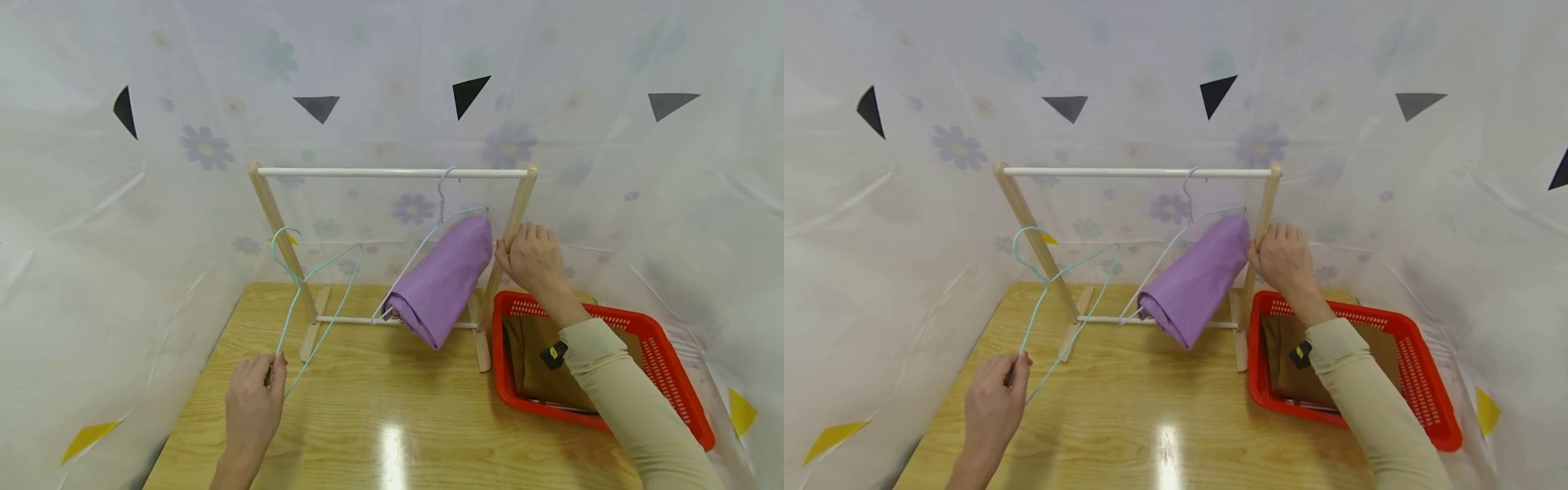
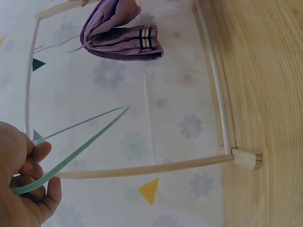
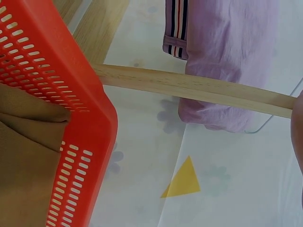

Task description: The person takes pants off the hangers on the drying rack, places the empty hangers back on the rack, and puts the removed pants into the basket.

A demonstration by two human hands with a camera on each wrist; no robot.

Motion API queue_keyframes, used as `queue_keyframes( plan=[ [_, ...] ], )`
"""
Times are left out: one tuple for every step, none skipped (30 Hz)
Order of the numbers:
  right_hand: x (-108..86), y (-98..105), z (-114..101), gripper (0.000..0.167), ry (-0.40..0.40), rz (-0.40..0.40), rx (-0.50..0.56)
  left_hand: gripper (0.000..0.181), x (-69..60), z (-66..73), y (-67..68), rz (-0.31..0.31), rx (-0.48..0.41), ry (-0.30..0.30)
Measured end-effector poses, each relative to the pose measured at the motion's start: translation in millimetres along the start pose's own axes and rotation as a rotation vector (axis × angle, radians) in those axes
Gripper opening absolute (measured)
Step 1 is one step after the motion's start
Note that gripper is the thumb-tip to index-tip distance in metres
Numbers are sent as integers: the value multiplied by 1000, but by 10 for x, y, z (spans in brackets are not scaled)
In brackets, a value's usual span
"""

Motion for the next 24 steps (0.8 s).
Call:
queue_keyframes(
  plan=[
    [-2, -1, 0, 50, 0, -2, -1, 20, 6, 2, 1, 1, 0, -1],
    [-4, -2, -1, 50, -3, -1, 1, 20, 13, 5, 3, 3, 0, -3],
    [-4, -3, -1, 50, -5, 0, 3, 20, 22, 8, 5, 4, 0, -7],
    [-5, -4, -1, 50, -7, 1, 4, 20, 34, 10, 8, 5, -1, -10],
    [-5, -5, -2, 50, -9, 2, 4, 19, 47, 11, 10, 6, -4, -14],
    [-4, -5, -2, 50, -11, 2, 5, 19, 59, 14, 12, 7, -6, -17],
    [-4, -5, -1, 50, -12, 1, 6, 19, 71, 16, 15, 9, -6, -20],
    [-3, -4, -1, 50, -13, 0, 7, 19, 82, 19, 20, 11, -8, -25],
    [-3, -4, -1, 50, -14, -2, 9, 18, 93, 20, 26, 14, -10, -29],
    [-2, -4, -3, 50, -14, -4, 10, 18, 105, 21, 33, 18, -9, -33],
    [-1, -4, -4, 50, -14, -7, 11, 17, 116, 23, 41, 22, -9, -39],
    [-2, -2, -4, 50, -14, -10, 10, 17, 129, 26, 48, 26, -9, -44],
    [-4, -2, -4, 50, -15, -14, 9, 16, 143, 28, 54, 30, -9, -50],
    [-5, 0, -1, 51, -17, -16, 5, 15, 158, 32, 60, 33, -8, -57],
    [-7, 1, 1, 51, -19, -19, 2, 14, 175, 35, 65, 36, -7, -62],
    [-6, 1, 1, 51, -21, -22, -2, 14, 190, 38, 69, 39, -6, -66],
    [-7, 0, 3, 52, -22, -23, -4, 13, 205, 41, 72, 41, -9, -69],
    [-8, -1, 4, 52, -24, -25, -6, 13, 220, 42, 74, 41, -9, -71],
    [-8, -2, 5, 52, -27, -24, -6, 13, 233, 45, 77, 43, -8, -73],
    [-9, -3, 5, 52, -28, -24, -5, 12, 246, 47, 80, 43, -8, -76],
    [-9, -5, 3, 52, -29, -24, -1, 12, 259, 47, 82, 46, -8, -76],
    [-9, -7, 1, 52, -28, -24, 2, 12, 274, 49, 85, 49, -9, -80],
    [-10, -9, -1, 52, -28, -24, 6, 12, 290, 50, 87, 50, -9, -83],
    [-10, -10, -4, 52, -29, -23, 9, 12, 306, 51, 90, 51, -8, -86]
  ],
)
Point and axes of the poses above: each hand's wrist, its own x-axis towards the middle knuckle, its own y-axis out of the back of the hand, z = x × y, the point moved 4 cm from there along x, towards the middle knuckle, and after that the axes turned 11 degrees about y, right-handed, at the moved point
